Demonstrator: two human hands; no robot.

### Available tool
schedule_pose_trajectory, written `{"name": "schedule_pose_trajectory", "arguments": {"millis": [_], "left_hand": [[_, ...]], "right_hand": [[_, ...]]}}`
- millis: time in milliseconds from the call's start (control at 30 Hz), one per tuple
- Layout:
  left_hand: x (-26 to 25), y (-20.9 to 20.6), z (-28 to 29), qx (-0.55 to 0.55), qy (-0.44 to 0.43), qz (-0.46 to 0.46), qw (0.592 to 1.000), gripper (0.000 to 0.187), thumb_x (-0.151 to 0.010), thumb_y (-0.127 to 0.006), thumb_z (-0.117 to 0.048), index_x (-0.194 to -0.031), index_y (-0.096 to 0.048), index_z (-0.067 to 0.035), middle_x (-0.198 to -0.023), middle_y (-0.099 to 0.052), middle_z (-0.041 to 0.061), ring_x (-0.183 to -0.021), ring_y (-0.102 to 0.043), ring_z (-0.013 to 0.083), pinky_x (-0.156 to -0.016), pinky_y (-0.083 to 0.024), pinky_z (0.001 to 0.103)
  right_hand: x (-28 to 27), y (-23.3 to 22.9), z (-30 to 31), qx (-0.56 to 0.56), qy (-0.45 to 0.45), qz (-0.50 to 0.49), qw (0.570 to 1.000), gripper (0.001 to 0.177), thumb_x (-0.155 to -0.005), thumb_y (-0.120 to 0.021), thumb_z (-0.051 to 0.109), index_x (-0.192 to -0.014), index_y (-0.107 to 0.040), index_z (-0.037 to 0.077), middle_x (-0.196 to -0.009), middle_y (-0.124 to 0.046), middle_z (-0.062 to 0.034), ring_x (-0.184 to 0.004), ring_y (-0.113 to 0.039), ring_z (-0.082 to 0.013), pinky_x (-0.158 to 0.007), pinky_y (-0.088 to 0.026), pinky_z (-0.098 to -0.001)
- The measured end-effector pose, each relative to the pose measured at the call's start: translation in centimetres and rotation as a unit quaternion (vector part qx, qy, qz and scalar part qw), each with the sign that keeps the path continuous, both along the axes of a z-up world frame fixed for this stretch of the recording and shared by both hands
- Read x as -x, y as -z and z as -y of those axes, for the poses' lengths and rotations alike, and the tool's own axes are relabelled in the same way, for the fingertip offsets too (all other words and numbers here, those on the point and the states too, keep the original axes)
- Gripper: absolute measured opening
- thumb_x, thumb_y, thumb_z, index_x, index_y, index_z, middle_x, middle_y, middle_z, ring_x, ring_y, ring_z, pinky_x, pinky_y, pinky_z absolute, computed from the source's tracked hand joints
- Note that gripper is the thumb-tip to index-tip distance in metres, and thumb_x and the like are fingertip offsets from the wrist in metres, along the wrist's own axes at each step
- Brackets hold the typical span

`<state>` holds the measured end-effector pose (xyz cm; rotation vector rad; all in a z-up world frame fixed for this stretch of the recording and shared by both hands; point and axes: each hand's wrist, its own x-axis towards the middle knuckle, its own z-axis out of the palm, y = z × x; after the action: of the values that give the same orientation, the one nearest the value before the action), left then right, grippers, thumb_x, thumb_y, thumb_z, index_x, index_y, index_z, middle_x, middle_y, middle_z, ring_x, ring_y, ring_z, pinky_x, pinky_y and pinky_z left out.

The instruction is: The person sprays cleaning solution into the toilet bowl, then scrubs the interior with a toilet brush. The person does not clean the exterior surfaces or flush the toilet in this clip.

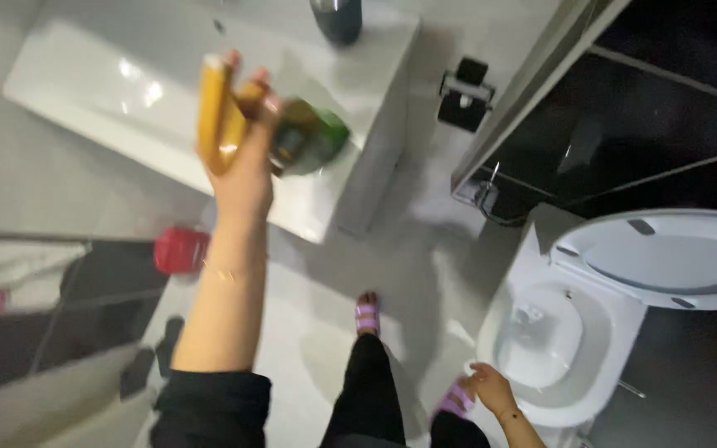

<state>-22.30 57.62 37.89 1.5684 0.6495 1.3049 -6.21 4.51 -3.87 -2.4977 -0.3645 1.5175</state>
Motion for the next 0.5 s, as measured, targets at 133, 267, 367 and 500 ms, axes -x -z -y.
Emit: {"name": "schedule_pose_trajectory", "arguments": {"millis": [133, 267, 367, 500], "left_hand": [[-0.6, 4.7, -17.5, -0.052, -0.116, -0.058, 0.99, 0.049, -0.097, -0.078, -0.022, -0.127, -0.044, -0.002, -0.123, -0.044, 0.019, -0.118, -0.051, 0.0314, -0.106, -0.044, 0.049], [-3.0, 2.5, -27.7, -0.196, -0.01, -0.009, 0.981, 0.031, -0.098, -0.067, 0.014, -0.124, -0.06, -0.001, -0.124, -0.063, 0.008, -0.099, -0.064, 0.0188, -0.093, -0.052, 0.033], [-5.2, 2.9, -32.5, -0.096, -0.118, -0.052, 0.987, 0.043, -0.092, -0.072, 0.005, -0.129, -0.059, -0.014, -0.118, -0.075, 0.006, -0.102, -0.076, 0.0189, -0.099, -0.053, 0.04], [-8.2, 7.9, -39.0, -0.157, 0.073, 0.059, 0.983, 0.06, -0.1, -0.061, 0.019, -0.145, -0.043, -0.016, -0.142, -0.049, 0.01, -0.122, -0.052, 0.0304, -0.107, -0.042, 0.045]], "right_hand": [[3.6, -0.6, -6.1, -0.032, 0.096, -0.058, 0.993, 0.042, -0.083, -0.065, 0.017, -0.124, -0.071, 0.015, -0.108, -0.078, -0.0045, -0.101, -0.071, -0.0196, -0.093, -0.053, -0.0278], [6.6, -1.7, -10.0, 0.023, 0.079, -0.027, 0.996, 0.041, -0.081, -0.065, 0.035, -0.121, -0.073, 0.031, -0.107, -0.079, 0.0102, -0.102, -0.07, -0.0106, -0.091, -0.05, -0.0231], [8.6, -0.2, -9.6, 0.023, 0.11, -0.06, 0.992, 0.044, -0.088, -0.064, 0.033, -0.131, -0.065, 0.026, -0.112, -0.077, 0.0127, -0.093, -0.071, -0.0059, -0.08, -0.054, -0.0186], [11.0, 8.2, -3.4, -0.036, 0.09, 0.008, 0.995, 0.035, -0.078, -0.07, 0.024, -0.111, -0.077, 0.019, -0.098, -0.076, 0.0011, -0.088, -0.069, -0.0138, -0.088, -0.053, -0.0229]]}}
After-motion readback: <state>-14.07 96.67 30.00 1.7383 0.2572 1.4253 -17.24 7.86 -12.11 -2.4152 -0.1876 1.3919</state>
